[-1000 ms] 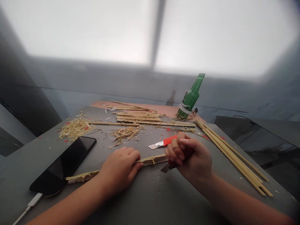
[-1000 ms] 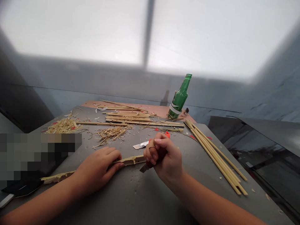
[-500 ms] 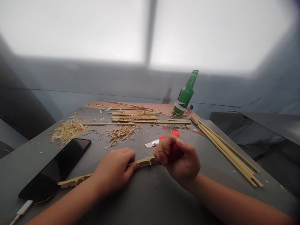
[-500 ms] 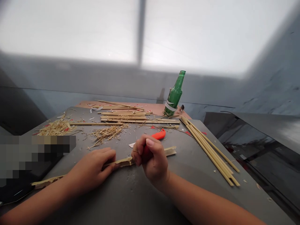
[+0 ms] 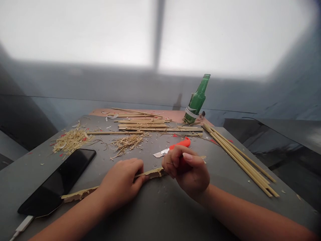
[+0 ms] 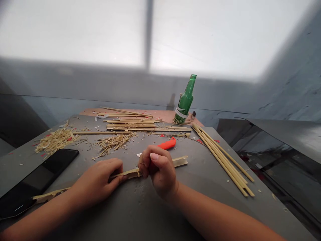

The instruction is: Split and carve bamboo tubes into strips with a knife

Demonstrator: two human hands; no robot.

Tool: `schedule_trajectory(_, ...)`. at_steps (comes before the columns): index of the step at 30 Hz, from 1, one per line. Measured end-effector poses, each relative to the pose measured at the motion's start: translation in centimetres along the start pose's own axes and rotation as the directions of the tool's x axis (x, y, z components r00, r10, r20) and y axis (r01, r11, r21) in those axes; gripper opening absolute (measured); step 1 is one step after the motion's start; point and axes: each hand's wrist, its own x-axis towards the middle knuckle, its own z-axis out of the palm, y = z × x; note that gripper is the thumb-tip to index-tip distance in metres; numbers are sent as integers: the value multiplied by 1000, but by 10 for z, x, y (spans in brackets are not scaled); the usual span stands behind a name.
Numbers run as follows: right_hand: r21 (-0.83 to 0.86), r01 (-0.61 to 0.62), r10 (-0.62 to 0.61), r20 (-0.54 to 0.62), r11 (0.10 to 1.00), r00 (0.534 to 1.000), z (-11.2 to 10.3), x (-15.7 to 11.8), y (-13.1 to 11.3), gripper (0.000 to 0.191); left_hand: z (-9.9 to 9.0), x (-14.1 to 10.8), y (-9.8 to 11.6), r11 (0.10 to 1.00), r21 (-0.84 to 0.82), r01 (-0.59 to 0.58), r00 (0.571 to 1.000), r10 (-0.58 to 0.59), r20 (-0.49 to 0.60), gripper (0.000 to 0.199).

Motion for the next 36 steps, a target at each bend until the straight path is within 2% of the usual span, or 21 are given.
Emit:
schedule_trajectory(20,-10,-5,5,-24,1000,1000,0,-1,2,22,1,1,3,999,-8,44,999,-44,-7,19)
schedule_trajectory(36,-19,6,-6,-26,1000,1000,0,-1,2,23,0,0,5,999,15,32,999,-32,-6,18)
